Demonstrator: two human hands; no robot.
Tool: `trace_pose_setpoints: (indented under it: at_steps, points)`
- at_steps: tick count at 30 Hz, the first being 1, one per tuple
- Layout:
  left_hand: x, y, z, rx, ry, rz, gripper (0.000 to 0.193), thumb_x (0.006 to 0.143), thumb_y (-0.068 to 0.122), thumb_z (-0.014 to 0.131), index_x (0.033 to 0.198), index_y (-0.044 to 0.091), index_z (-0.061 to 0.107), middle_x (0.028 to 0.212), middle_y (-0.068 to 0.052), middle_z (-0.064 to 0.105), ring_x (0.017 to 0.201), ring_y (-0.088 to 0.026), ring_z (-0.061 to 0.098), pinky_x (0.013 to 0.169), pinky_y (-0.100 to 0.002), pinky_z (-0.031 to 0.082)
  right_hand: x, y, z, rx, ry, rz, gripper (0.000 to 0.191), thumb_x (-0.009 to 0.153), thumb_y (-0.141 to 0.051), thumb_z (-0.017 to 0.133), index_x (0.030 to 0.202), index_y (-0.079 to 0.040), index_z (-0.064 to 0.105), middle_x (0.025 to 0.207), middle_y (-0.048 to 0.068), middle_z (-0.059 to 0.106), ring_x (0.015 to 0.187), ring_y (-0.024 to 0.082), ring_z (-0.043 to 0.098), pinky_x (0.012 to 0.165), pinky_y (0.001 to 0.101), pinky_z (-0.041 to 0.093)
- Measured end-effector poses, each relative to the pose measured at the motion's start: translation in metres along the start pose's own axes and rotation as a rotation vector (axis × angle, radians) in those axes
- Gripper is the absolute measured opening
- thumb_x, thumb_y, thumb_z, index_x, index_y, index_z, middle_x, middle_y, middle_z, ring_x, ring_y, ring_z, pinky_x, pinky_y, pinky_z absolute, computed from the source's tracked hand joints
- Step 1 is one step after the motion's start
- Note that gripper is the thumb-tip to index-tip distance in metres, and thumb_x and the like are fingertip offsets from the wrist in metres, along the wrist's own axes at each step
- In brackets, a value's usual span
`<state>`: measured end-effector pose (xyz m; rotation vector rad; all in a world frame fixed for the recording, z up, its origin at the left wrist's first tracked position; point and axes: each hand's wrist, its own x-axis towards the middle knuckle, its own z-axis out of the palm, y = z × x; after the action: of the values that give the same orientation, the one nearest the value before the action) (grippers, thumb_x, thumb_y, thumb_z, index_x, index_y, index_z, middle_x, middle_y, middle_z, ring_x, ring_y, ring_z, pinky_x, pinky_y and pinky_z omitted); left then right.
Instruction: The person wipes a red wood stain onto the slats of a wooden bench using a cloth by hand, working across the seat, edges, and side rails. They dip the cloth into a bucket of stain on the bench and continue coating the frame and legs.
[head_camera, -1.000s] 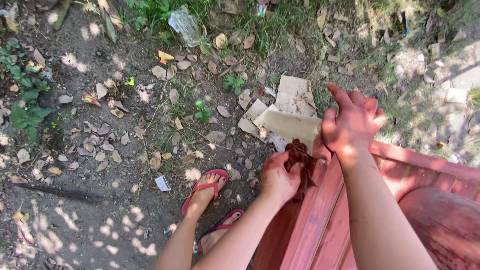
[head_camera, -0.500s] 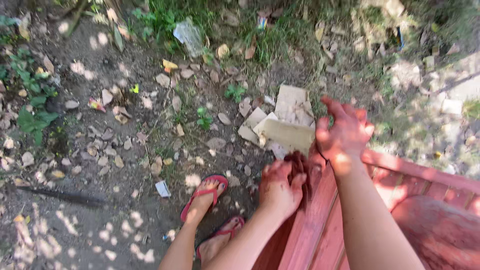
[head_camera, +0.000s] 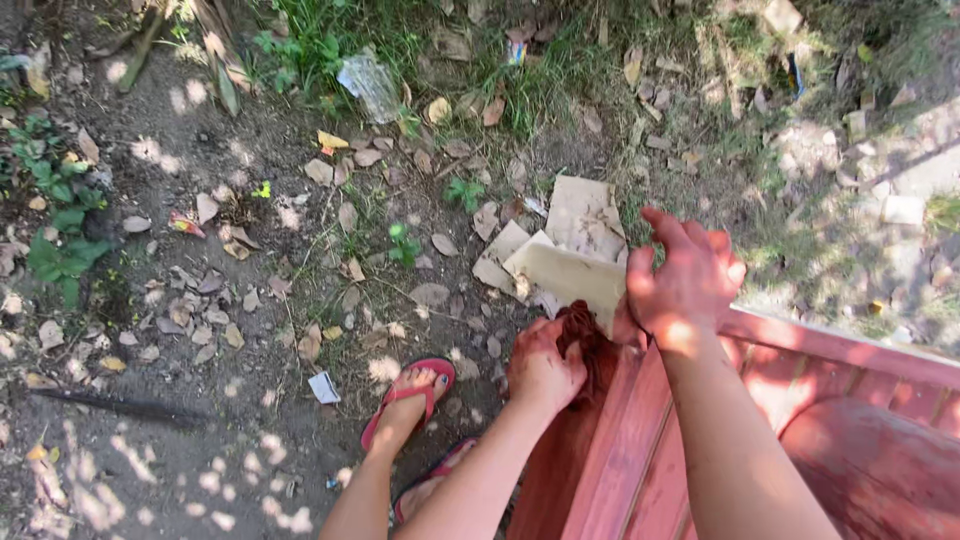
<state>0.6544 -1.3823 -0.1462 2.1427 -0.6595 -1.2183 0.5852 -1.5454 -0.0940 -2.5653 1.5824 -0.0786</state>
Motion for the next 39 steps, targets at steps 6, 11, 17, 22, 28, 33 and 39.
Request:
trace_pose_setpoints:
  at_steps: [6,11,17,22,28,33,39]
  points:
    - [0.039,-0.003,-0.001,0.02,-0.043,-0.118,0.04,0.081,0.022,0.067,0.12,0.029,0.072,0.116,-0.012,0.069,0.112,-0.035,0.065,0.097,-0.045,0.051,0.015,-0.005,-0.003,0.053,0.015,-0.027,0.047,0.084,-0.027,0.064,0.13,-0.027,0.072,0.11,0.001,0.07,0.111,0.03,0.059,0.095,0.0547,0.039]
    - [0.072,-0.02,0.009,0.147,-0.14,-0.361,0.034,0.086,0.036,0.069,0.118,0.023,0.071,0.122,-0.011,0.07,0.114,-0.035,0.065,0.096,-0.047,0.052,0.012,0.0,-0.003,0.091,-0.016,-0.057,0.042,0.088,-0.025,0.063,0.129,-0.024,0.072,0.107,0.001,0.07,0.108,0.031,0.061,0.091,0.0472,0.045]
    - [0.069,-0.041,0.03,-0.275,-0.056,-0.517,0.049,0.094,0.05,0.059,0.119,0.008,0.065,0.12,-0.019,0.071,0.111,-0.039,0.068,0.096,-0.049,0.053,0.004,0.006,0.001,0.086,0.038,-0.085,0.036,0.094,-0.022,0.062,0.128,-0.025,0.074,0.109,-0.001,0.072,0.111,0.028,0.062,0.096,0.047,0.046]
    - [0.032,-0.017,0.046,-0.002,0.096,-0.275,0.049,0.102,0.046,0.053,0.113,0.0,0.066,0.115,-0.026,0.067,0.11,-0.044,0.063,0.097,-0.052,0.047,0.003,0.011,0.005,0.077,-0.009,-0.074,0.033,0.09,-0.024,0.064,0.121,-0.025,0.076,0.109,0.0,0.072,0.11,0.029,0.061,0.095,0.0481,0.045]
    - [-0.022,0.044,0.002,-0.082,-0.052,-0.29,0.047,0.097,0.045,0.056,0.114,0.003,0.068,0.111,-0.022,0.068,0.107,-0.04,0.065,0.095,-0.049,0.049,0.001,0.012,0.008,0.054,0.055,-0.067,0.027,0.09,-0.023,0.064,0.114,-0.024,0.078,0.103,0.002,0.073,0.103,0.03,0.064,0.088,0.0457,0.05]
    - [-0.071,0.029,-0.011,-0.063,0.052,0.019,0.049,0.089,0.045,0.066,0.114,0.002,0.067,0.107,-0.019,0.067,0.107,-0.038,0.061,0.095,-0.047,0.047,0.001,0.009,0.005,0.046,0.09,-0.126,0.025,0.092,-0.022,0.064,0.113,-0.023,0.078,0.105,0.003,0.073,0.099,0.03,0.065,0.086,0.0444,0.053]
    - [-0.081,0.006,-0.015,-0.039,-0.075,-0.199,0.043,0.096,0.047,0.062,0.109,0.007,0.069,0.106,-0.013,0.066,0.106,-0.033,0.061,0.095,-0.046,0.047,0.001,0.004,-0.001,0.056,0.026,-0.073,0.025,0.089,-0.024,0.064,0.11,-0.022,0.078,0.109,0.002,0.074,0.105,0.03,0.063,0.088,0.0474,0.049]
